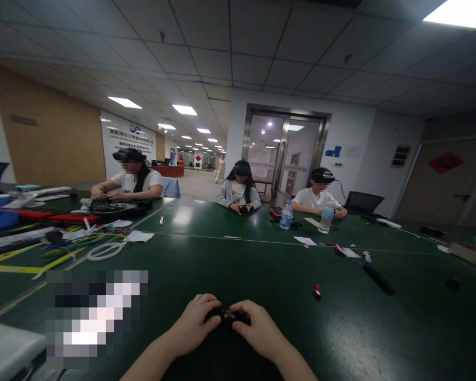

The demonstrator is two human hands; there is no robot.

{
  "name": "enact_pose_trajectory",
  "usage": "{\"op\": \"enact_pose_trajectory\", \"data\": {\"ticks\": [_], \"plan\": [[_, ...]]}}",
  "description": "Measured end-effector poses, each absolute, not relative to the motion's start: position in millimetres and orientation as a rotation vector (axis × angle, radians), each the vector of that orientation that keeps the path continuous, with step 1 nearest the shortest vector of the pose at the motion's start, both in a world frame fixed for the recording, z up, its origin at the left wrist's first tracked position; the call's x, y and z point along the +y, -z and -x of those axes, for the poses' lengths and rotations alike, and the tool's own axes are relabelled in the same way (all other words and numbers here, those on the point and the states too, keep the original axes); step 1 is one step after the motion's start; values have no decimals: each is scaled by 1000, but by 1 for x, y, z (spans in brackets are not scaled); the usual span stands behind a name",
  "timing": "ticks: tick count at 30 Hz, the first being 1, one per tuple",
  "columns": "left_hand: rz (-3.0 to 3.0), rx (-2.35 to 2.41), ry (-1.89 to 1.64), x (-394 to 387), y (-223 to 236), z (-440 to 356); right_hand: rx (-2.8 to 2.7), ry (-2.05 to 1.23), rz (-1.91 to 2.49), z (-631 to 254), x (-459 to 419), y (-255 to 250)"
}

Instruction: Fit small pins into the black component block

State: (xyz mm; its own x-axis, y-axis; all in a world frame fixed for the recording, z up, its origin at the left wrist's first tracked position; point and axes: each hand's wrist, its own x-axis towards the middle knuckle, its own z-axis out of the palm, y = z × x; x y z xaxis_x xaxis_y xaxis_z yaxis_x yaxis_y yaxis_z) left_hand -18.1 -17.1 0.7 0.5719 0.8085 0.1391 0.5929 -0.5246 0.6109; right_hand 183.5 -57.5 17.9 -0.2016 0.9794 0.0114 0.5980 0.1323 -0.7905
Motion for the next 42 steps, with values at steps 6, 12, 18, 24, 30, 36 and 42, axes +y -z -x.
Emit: {"op": "enact_pose_trajectory", "data": {"ticks": [6,12,18,24,30,36,42], "plan": [[-2290,1123,-595,-18,-1,18,-1884,-880,1482,-183,-57,-17],[-2298,1128,-567,-20,-5,16,-1895,-826,1468,-182,-55,-13],[-2275,1119,-559,-22,-8,17,-1908,-828,1475,-183,-55,-13],[-2271,1131,-569,-20,-4,17,-1882,-871,1497,-183,-57,-17],[-2275,1127,-565,-22,-7,17,-1880,-881,1512,-181,-58,-20],[-2273,1105,-553,-21,-8,19,-1898,-868,1514,-180,-58,-21],[-2282,1102,-558,-21,-8,18,-1904,-843,1494,-181,-54,-14]]}}
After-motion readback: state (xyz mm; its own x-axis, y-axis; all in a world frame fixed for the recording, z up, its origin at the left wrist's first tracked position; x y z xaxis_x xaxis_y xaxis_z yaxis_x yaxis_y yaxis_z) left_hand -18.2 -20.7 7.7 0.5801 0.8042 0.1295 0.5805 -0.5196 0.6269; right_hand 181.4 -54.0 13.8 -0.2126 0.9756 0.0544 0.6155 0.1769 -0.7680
